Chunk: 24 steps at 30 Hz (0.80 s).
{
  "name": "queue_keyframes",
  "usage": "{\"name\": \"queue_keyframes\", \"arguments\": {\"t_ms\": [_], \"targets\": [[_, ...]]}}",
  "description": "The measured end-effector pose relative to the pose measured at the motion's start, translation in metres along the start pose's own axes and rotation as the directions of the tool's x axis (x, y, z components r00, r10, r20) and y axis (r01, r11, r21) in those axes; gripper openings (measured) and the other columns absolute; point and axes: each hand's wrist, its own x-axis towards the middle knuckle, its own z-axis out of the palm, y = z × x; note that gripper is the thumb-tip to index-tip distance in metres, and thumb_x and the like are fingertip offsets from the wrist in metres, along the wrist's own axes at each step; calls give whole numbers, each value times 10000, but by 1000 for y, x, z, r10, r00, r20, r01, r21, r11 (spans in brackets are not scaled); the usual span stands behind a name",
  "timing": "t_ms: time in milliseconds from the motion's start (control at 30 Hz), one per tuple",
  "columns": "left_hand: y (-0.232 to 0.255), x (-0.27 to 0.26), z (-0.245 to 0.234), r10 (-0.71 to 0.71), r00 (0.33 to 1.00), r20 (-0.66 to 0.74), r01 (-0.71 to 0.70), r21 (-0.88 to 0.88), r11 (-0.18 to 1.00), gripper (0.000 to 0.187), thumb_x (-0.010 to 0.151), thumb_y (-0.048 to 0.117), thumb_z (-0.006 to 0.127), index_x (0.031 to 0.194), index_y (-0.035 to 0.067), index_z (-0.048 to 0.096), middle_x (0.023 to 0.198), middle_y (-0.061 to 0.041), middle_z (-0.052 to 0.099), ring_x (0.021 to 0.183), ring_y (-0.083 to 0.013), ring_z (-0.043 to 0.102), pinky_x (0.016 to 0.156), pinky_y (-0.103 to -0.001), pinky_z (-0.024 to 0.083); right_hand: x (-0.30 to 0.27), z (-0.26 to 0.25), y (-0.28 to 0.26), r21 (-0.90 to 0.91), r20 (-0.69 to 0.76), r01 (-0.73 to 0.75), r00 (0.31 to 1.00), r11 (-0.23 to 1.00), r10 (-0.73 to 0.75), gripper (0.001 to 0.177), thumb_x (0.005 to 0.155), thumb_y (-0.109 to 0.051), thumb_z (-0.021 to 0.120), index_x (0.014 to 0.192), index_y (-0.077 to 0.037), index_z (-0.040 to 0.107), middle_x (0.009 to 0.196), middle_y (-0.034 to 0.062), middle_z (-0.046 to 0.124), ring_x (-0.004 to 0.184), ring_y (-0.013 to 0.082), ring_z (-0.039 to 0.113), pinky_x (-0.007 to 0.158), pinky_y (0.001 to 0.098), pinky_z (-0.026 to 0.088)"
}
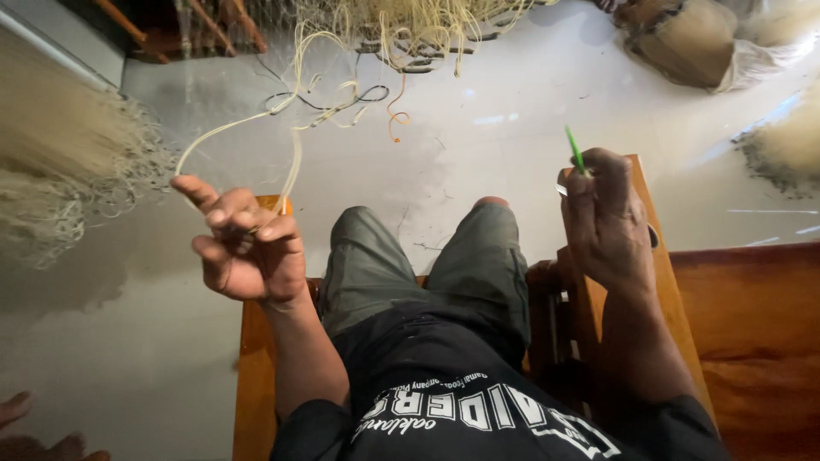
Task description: Repairing a fishing net using a plastic shuttle and scissors
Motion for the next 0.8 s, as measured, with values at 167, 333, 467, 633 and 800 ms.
{"name": "queue_keyframes", "arguments": {"t_ms": [167, 333, 467, 633, 800], "targets": [[14, 3, 11, 52, 997, 62, -49, -54, 997, 656, 1004, 183, 637, 1581, 302, 348, 1249, -27, 603, 1335, -239, 578, 1069, -348, 440, 1, 9, -4, 85, -51, 89, 995, 992, -85, 208, 1110, -252, 524, 1272, -125, 552, 881, 175, 654, 777, 436, 648, 687, 534, 520], [13, 1, 12, 70, 996, 64, -67, -45, 997, 649, 999, 188, 644, 1567, 302, 350, 1246, -25, 610, 1336, -244, 577, 1078, -351, 439, 3, 11, -5, 158, -93, 171, 983, 973, -158, 223, 1121, -251, 502, 1238, -71, 563, 970, 177, 653, 766, 351, 646, 687, 489, 525], [7, -10, -1, 78, 997, 26, -81, 96, 992, 501, 1011, 265, 608, 1468, 317, 410, 1248, -2, 614, 1374, -262, 532, 1121, -411, 400, 5, 0, -7, 92, -79, 265, 963, 960, -258, 165, 1107, -130, 547, 1226, -50, 629, 1133, 183, 627, 877, 433, 646, 755, 540, 526], [-67, 7, 8, 86, 993, -75, -25, 598, 801, 413, 930, 151, 678, 1259, 219, 438, 1117, -169, 665, 1274, -411, 578, 1094, -543, 436, 8, -12, -11, 30, 23, 356, 934, 934, -356, 144, 959, -81, 703, 1101, -74, 720, 1221, 187, 599, 1142, 454, 602, 966, 543, 472], [-161, 36, 47, -64, 990, -122, 137, 817, 561, 469, 883, 30, 740, 1118, 143, 349, 1047, -210, 712, 1230, -381, 612, 1012, -446, 492, 5, -14, -23, 264, 69, 425, 887, 866, -456, 177, 867, -111, 748, 1045, -114, 756, 1324, 189, 563, 1326, 405, 510, 1092, 425, 405]]}}
